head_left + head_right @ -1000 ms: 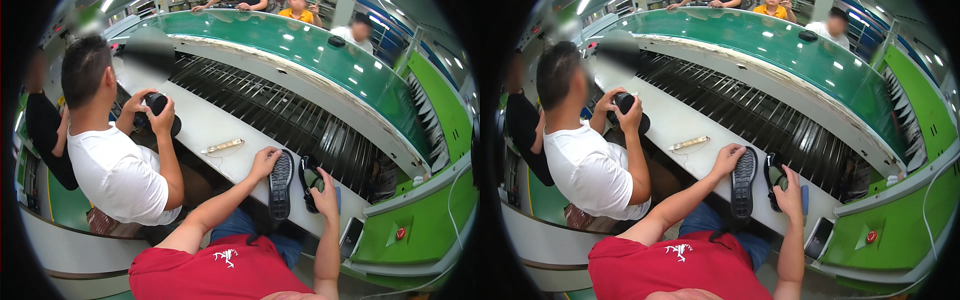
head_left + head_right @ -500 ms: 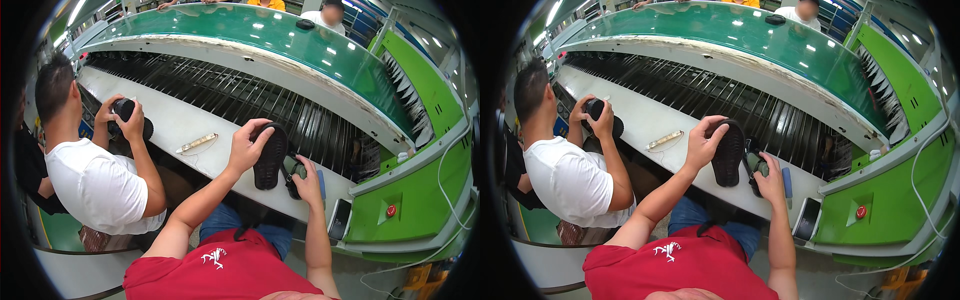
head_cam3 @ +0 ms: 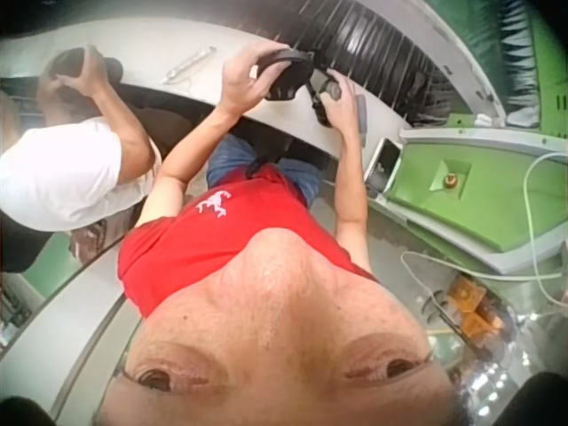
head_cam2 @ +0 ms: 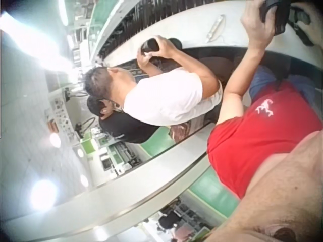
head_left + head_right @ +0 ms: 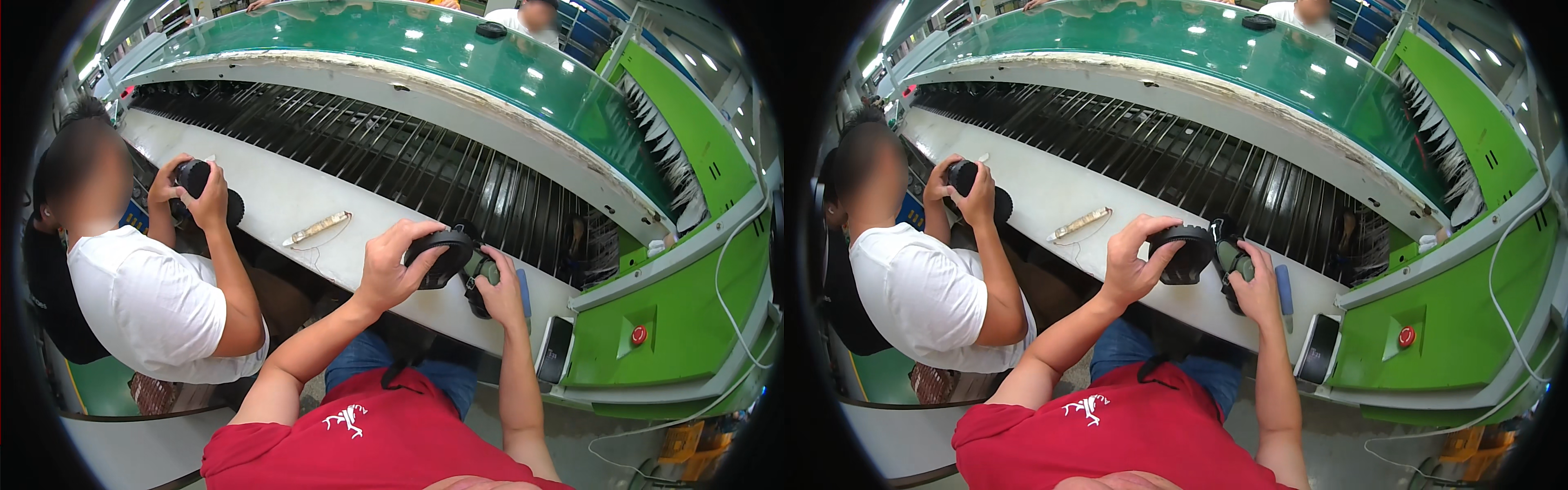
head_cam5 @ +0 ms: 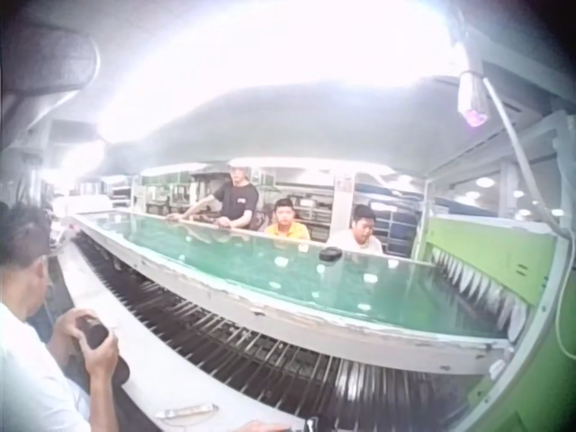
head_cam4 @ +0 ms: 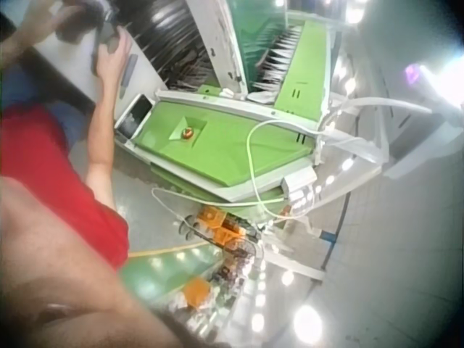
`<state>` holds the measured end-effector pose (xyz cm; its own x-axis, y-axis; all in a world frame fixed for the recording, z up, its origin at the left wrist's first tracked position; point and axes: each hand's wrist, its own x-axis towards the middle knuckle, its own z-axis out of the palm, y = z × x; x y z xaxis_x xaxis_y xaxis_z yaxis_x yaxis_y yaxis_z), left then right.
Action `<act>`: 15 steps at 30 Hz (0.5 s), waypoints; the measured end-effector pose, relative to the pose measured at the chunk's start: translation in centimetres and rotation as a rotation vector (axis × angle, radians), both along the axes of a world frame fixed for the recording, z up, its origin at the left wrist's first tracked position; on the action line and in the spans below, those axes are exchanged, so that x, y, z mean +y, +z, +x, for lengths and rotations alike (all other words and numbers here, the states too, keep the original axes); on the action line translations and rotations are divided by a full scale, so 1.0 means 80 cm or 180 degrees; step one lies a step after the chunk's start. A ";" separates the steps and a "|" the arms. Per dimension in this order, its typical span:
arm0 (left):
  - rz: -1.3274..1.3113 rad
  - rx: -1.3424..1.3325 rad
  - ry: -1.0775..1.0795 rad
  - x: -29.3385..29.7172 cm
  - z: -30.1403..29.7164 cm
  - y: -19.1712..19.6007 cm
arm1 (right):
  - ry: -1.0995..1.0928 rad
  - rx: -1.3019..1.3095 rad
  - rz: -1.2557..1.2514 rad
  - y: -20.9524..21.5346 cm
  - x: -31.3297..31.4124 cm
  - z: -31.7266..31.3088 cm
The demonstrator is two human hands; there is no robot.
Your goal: The person assembles sandals by attaching black rubber soles to olive-green uppers on a factory assembly line. They pick up soles and uppers, align them, and press them together by hand, then place the finished sandals onto the conveyor belt.
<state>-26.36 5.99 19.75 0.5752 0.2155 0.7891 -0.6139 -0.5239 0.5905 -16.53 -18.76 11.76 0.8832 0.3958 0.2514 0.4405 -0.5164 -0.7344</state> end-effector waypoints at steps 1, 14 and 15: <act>0.0007 -0.0027 0.0005 0.000 0.001 0.000 | -0.0056 -0.0164 -0.0117 -0.001 0.000 -0.001; 0.0300 -0.0044 -0.0415 -0.010 -0.026 0.051 | 0.0454 -0.1222 0.1900 0.121 0.046 -0.078; 0.0292 0.0038 -0.0479 -0.011 -0.033 0.057 | 0.0523 -0.1215 0.1932 0.121 0.040 -0.080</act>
<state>-28.96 5.11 24.32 0.6049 0.0537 0.7945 -0.6828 -0.4785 0.5521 -22.89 -15.52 21.41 0.6317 0.2088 0.7465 0.7593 0.0271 -0.6501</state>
